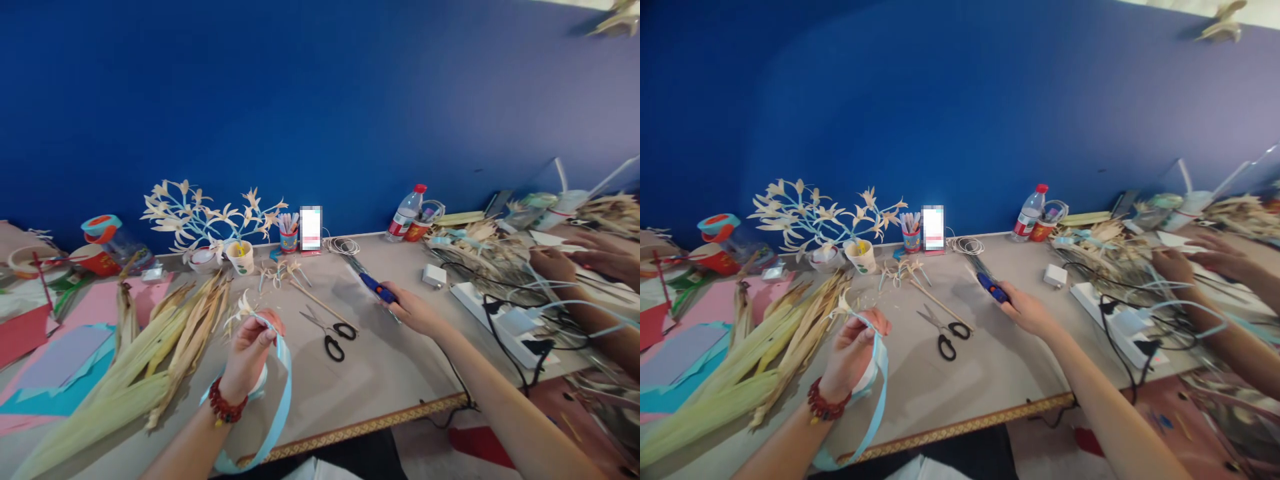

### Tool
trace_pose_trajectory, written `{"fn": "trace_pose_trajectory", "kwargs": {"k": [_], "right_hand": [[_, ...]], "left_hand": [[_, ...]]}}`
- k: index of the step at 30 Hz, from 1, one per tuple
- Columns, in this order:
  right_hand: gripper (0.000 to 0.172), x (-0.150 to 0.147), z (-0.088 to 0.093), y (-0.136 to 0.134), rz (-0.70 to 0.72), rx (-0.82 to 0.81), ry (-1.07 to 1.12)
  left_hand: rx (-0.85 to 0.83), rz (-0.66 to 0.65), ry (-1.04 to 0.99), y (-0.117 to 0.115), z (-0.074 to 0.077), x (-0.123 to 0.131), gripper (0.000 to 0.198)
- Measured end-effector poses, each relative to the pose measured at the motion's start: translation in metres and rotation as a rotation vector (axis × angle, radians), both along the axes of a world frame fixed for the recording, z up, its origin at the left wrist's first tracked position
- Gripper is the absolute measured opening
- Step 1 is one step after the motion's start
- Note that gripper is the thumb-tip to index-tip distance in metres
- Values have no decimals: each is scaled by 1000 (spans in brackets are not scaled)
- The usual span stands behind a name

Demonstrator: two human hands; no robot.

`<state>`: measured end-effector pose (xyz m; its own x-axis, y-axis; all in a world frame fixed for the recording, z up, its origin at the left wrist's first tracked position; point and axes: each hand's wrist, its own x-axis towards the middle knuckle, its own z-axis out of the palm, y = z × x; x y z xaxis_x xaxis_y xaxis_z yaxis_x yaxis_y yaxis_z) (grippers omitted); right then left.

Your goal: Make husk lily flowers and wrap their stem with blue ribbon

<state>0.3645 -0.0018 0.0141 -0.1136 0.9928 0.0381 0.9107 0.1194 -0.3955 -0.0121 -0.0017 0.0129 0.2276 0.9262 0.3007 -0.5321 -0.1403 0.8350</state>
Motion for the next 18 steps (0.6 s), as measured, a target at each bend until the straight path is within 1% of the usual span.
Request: {"fn": "trace_pose_trajectory", "kwargs": {"k": [2, 6, 8, 14, 18], "right_hand": [[33, -4, -1, -1, 34, -37, -48], [32, -14, -5, -2, 148, 53, -109], [33, -18, -7, -2, 178, 75, -114], [41, -25, -7, 3, 274, 30, -137], [36, -27, -4, 6, 303, 22, -114]], "left_hand": [[5, -2, -1, 0, 0, 0, 11], [1, 0, 2, 0, 0, 0, 10], [-8, 1, 5, 1, 0, -1, 11], [-31, -5, -11, 0, -1, -1, 9], [-41, -16, -5, 0, 0, -1, 11]]}}
